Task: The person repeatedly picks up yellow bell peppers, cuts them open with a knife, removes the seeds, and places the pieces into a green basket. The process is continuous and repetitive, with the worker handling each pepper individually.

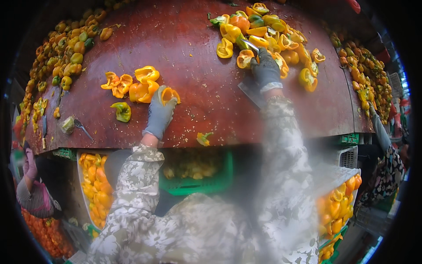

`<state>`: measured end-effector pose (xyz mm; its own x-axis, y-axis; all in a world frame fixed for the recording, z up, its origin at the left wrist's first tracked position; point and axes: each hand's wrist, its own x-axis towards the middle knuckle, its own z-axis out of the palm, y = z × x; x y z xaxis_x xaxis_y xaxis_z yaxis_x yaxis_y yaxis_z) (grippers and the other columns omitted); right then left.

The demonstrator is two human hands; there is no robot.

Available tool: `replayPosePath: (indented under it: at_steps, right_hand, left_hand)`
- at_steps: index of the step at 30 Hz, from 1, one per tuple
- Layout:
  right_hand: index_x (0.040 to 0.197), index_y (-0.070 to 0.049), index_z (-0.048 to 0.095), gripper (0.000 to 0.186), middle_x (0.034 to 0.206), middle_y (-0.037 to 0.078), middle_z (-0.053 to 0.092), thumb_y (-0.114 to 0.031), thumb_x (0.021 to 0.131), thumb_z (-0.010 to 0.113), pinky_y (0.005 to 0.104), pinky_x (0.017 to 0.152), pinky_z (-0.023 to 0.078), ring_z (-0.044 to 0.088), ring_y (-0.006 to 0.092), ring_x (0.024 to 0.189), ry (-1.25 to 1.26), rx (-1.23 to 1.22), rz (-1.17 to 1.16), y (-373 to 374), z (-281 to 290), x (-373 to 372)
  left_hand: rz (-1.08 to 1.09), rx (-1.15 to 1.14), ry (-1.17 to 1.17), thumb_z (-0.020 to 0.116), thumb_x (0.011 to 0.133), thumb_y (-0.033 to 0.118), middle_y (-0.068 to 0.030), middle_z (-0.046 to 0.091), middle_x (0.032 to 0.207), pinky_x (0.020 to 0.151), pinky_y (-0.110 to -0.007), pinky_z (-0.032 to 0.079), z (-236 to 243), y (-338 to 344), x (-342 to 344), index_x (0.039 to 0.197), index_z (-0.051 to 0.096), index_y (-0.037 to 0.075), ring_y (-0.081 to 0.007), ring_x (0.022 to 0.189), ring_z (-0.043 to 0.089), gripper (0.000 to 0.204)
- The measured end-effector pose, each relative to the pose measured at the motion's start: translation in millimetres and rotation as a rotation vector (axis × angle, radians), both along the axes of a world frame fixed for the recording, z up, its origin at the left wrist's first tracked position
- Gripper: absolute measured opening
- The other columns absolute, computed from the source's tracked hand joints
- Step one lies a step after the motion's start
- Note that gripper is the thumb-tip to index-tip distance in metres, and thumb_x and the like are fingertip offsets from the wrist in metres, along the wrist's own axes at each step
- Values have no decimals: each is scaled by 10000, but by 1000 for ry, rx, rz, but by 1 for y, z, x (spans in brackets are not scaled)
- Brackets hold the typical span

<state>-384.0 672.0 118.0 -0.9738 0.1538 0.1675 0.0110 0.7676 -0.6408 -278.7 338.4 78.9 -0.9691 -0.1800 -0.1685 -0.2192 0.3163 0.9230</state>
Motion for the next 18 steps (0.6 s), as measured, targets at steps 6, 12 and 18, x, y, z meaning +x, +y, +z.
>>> replayPosePath:
  at_steps: [6, 12, 18]
  right_hand:
    - [1310, -95, 564, 512, 1169, 219, 682, -370, 891, 672, 449, 957, 492, 650, 391, 1117, -275, 259, 9, -54, -14, -19]
    - [1363, -82, 526, 482, 1128, 193, 680, -308, 950, 634, 412, 896, 519, 662, 337, 1063, -652, -685, 337, -125, 16, 61]
    - [1389, -90, 515, 402, 1106, 153, 683, -212, 1008, 559, 404, 760, 571, 691, 310, 886, 323, 144, 458, -142, 5, 117]
  left_hand:
    - [-135, -685, 281, 709, 883, 290, -257, 491, 1395, 1007, -437, 483, 6, -14, 10, 1427, 469, 36, -398, 1272, 504, 647]
    - [-59, -190, 498, 672, 921, 281, -219, 518, 1385, 1052, -467, 460, 32, -2, 21, 1425, 472, 24, -369, 1269, 524, 600]
    - [-150, 817, 428, 624, 967, 225, -185, 580, 1309, 1026, -483, 500, 28, 5, 25, 1363, 508, 24, -326, 1177, 592, 460]
